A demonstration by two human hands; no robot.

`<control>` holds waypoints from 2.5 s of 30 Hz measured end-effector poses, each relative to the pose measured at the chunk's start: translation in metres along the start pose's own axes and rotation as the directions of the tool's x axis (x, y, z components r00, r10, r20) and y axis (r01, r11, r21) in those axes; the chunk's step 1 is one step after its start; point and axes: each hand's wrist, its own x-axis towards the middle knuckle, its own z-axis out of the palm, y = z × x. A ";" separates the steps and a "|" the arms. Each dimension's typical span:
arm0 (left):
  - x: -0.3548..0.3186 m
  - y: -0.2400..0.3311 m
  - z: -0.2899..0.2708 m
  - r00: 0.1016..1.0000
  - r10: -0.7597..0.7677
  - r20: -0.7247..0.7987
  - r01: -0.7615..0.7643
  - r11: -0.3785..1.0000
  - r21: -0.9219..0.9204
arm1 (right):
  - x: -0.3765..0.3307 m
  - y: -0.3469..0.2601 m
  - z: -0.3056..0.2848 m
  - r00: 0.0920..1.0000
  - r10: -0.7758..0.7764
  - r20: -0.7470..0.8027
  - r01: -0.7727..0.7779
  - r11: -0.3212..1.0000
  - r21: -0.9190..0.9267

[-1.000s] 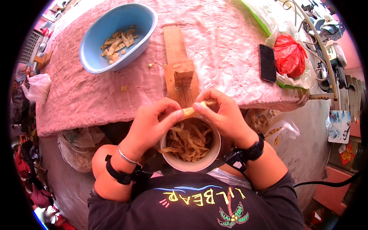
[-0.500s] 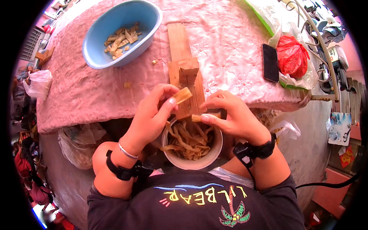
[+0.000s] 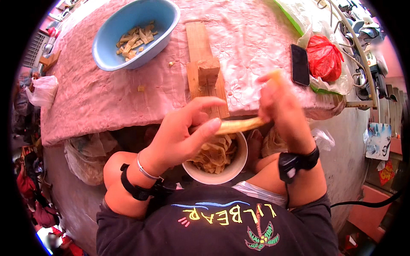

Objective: The person knots several yellow dough-like strips by hand, one at a time, and places them into a white bowl.

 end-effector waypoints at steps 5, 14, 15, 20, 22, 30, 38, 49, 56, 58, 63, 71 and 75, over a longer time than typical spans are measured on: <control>0.005 0.001 0.016 0.936 0.180 0.304 -0.237 0.958 0.162 | -0.023 0.024 0.091 0.222 0.611 0.760 0.304 0.697 -0.649; 0.003 -0.009 0.008 0.950 0.296 0.104 -0.314 0.883 0.350 | -0.021 0.026 0.035 0.823 0.308 0.477 -0.289 0.950 -0.115; 0.001 -0.012 0.013 0.963 0.267 0.036 -0.266 0.924 0.276 | -0.020 0.026 0.036 0.848 0.301 0.437 -0.291 0.952 -0.092; 0.003 -0.008 0.019 0.977 0.049 -0.209 -0.035 0.997 0.068 | -0.009 0.032 0.047 0.990 0.033 0.134 -0.031 0.999 -0.019; -0.004 -0.003 0.026 0.977 0.127 -0.169 -0.114 0.990 0.087 | -0.011 0.032 0.050 0.993 -0.013 0.119 0.014 1.000 -0.005; 0.002 -0.030 0.011 0.997 0.076 -0.020 -0.078 0.979 -0.188 | -0.018 0.024 0.053 0.991 0.003 0.134 -0.036 0.968 0.249; 0.005 -0.025 0.002 0.951 -0.265 0.158 0.308 0.801 -0.513 | -0.018 0.037 0.051 0.876 -0.449 0.177 0.480 0.772 -0.416; -0.006 -0.021 0.044 0.887 0.233 -0.398 -0.211 0.973 0.098 | -0.021 0.050 0.051 0.966 -0.260 -0.006 0.221 0.833 -0.506; -0.006 -0.015 0.020 0.970 0.239 -0.048 -0.228 0.959 0.169 | -0.011 0.049 0.045 0.948 -0.249 0.198 0.318 0.762 -0.564; -0.007 -0.008 0.008 0.958 0.288 -0.009 -0.266 0.897 0.353 | -0.007 0.038 0.038 0.882 -0.429 0.193 0.438 0.598 -0.672; -0.007 -0.014 -0.006 0.992 0.124 -0.028 -0.115 0.970 0.215 | -0.009 0.036 0.034 0.836 -0.475 0.276 0.492 0.424 -0.760; 0.005 0.007 0.005 0.926 0.332 0.179 -0.376 0.848 0.373 | -0.018 0.028 0.042 0.948 -0.224 0.225 0.311 0.802 -0.511; 0.005 -0.004 0.009 0.937 0.330 0.111 -0.348 0.904 0.248 | -0.017 0.030 0.041 0.972 -0.118 0.201 0.185 0.916 -0.355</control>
